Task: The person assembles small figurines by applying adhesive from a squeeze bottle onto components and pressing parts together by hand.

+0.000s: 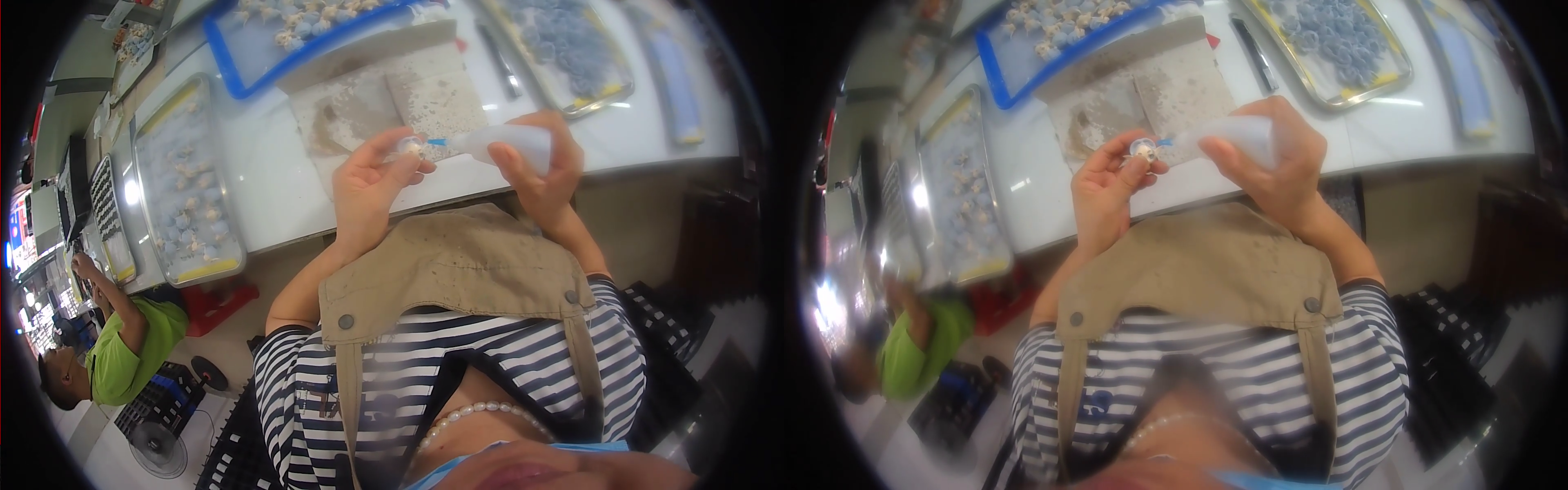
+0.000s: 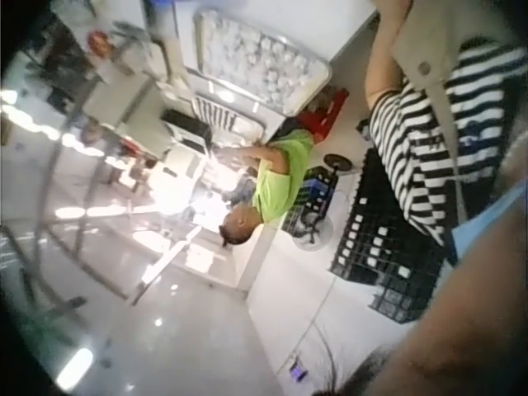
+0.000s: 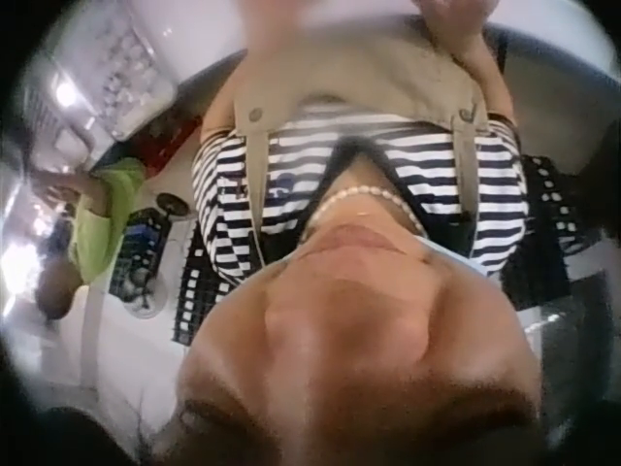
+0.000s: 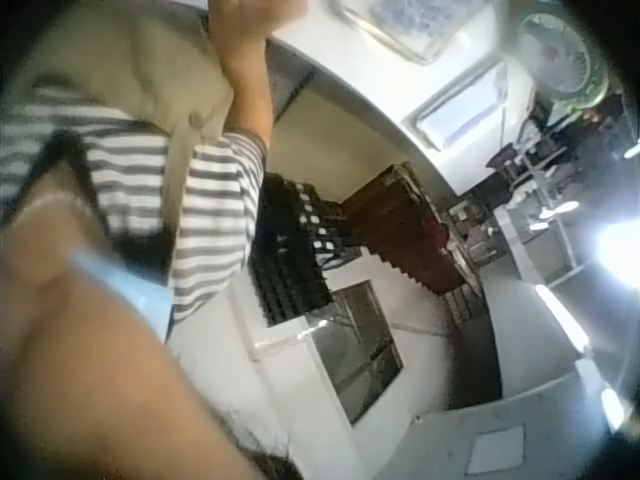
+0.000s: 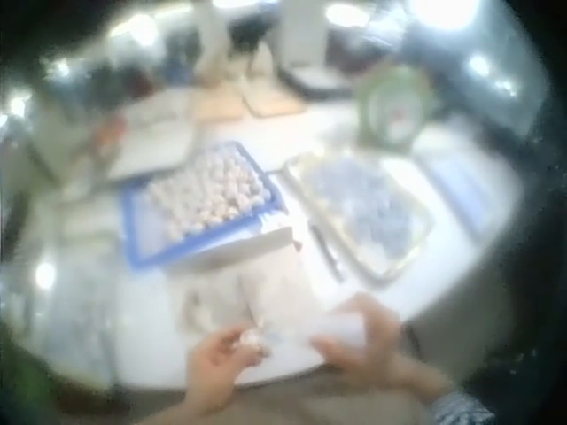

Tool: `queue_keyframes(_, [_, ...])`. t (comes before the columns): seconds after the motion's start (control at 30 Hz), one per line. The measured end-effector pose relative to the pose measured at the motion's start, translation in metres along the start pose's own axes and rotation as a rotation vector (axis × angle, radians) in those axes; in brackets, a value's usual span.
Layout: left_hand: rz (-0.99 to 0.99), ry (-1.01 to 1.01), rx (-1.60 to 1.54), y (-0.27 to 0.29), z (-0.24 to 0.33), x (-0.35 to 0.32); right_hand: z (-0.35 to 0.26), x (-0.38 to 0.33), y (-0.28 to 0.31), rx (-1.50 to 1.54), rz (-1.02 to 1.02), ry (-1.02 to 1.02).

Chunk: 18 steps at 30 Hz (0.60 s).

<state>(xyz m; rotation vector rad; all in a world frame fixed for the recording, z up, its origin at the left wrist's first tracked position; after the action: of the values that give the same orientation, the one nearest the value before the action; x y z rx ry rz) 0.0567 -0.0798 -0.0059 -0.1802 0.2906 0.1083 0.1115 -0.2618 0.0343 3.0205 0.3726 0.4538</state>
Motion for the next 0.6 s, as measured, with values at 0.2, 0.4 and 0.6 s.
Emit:
queue_keyframes(0.2, [0.007, 0.002, -0.016, 0.001, 0.002, -0.001, 0.004, 0.002, 0.001, -0.003, -0.011, 0.053])
queue_keyframes(0.4, [0.028, 0.000, -0.097, 0.002, 0.003, -0.002, 0.014, 0.002, 0.003, 0.034, 0.126, 0.076])
queue_keyframes(0.6, [-0.097, -0.005, -0.305, 0.017, 0.006, -0.004, 0.069, 0.011, 0.001, 0.084, 0.186, -0.360])
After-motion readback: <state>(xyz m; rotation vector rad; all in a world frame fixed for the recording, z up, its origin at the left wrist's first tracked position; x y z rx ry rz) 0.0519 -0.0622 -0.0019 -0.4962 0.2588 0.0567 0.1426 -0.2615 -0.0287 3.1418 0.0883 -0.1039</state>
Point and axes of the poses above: each hand's wrist, its own x-axis towards the middle knuckle, its own y-axis out of the back of the hand, z = x × y, the point moved 1 cm from there along x, towards the middle knuckle, and after that the axes turned 15 degrees about x, right-handed, at the moved point
